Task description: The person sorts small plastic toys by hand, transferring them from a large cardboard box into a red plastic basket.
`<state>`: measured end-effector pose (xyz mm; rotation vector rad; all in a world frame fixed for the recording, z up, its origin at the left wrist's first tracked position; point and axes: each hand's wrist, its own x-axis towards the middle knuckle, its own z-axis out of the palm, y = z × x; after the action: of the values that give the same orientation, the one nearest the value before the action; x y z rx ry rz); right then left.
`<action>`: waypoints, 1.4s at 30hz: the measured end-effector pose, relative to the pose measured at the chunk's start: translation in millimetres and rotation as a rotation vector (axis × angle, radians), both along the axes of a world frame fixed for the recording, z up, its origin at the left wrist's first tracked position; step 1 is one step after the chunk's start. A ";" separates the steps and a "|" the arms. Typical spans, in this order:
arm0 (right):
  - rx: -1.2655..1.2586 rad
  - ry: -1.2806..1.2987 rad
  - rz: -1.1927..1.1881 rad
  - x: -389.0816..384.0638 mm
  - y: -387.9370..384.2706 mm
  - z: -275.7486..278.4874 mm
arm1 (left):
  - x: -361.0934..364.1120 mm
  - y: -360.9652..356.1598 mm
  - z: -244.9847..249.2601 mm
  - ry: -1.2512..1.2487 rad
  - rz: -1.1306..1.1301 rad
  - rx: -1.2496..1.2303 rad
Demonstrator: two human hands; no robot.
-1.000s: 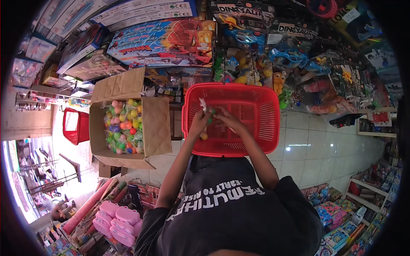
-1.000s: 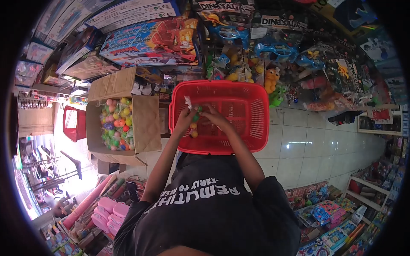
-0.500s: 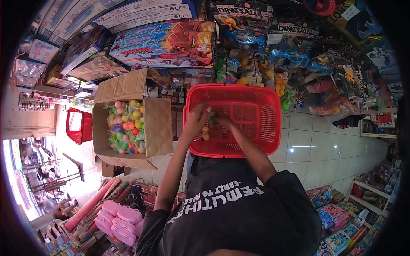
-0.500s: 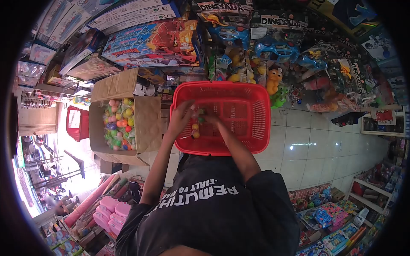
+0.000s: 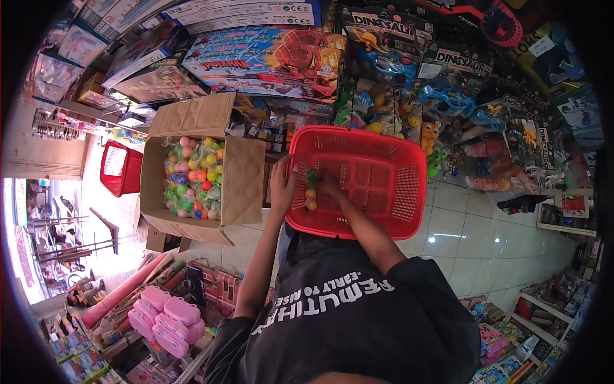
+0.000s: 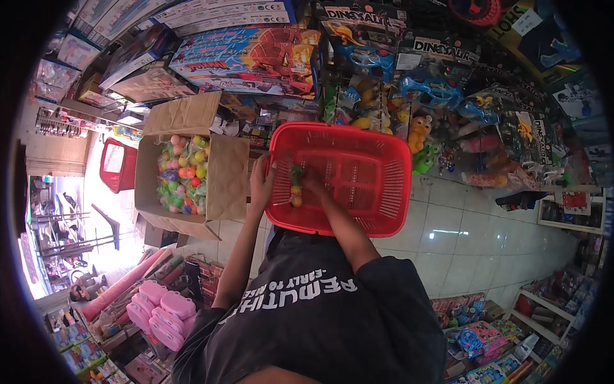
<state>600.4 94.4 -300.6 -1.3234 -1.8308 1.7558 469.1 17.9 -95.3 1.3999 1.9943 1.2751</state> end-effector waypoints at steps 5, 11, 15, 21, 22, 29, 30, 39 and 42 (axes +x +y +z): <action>-0.011 -0.059 0.030 -4.8 -10.0 22.0 | -1.6 0.3 0.0 -0.060 0.000 0.009; -0.038 -0.036 0.140 7.2 -3.1 55.0 | -6.1 -1.5 -10.6 -0.173 0.002 0.035; 0.128 -0.107 0.309 20.1 3.0 74.2 | -10.4 -13.4 -2.1 -0.516 0.059 0.051; -0.234 0.411 0.203 29.3 -38.0 225.8 | -24.8 -106.8 -11.5 -0.683 0.184 -0.142; -0.226 0.412 0.214 27.4 -49.4 241.5 | -24.3 -126.7 -24.4 -0.814 0.203 -0.222; -0.473 0.265 0.694 -23.5 -140.4 210.5 | -57.1 -297.8 -201.5 -0.256 -0.107 -0.620; -0.483 0.130 0.765 -31.8 -156.6 189.8 | -61.4 -326.5 -218.8 -0.202 -0.100 -0.577; 0.070 -0.327 0.278 -8.5 -257.5 -22.0 | -114.4 -454.1 -212.3 -0.839 0.371 -0.826; 0.016 -0.546 0.183 -14.6 -272.7 -17.2 | -134.7 -489.5 -215.0 -0.833 0.408 -0.803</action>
<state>585.9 -178.3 -317.8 -1.8132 -2.3025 1.5544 334.4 -471.6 -310.3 0.0505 1.8378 0.8004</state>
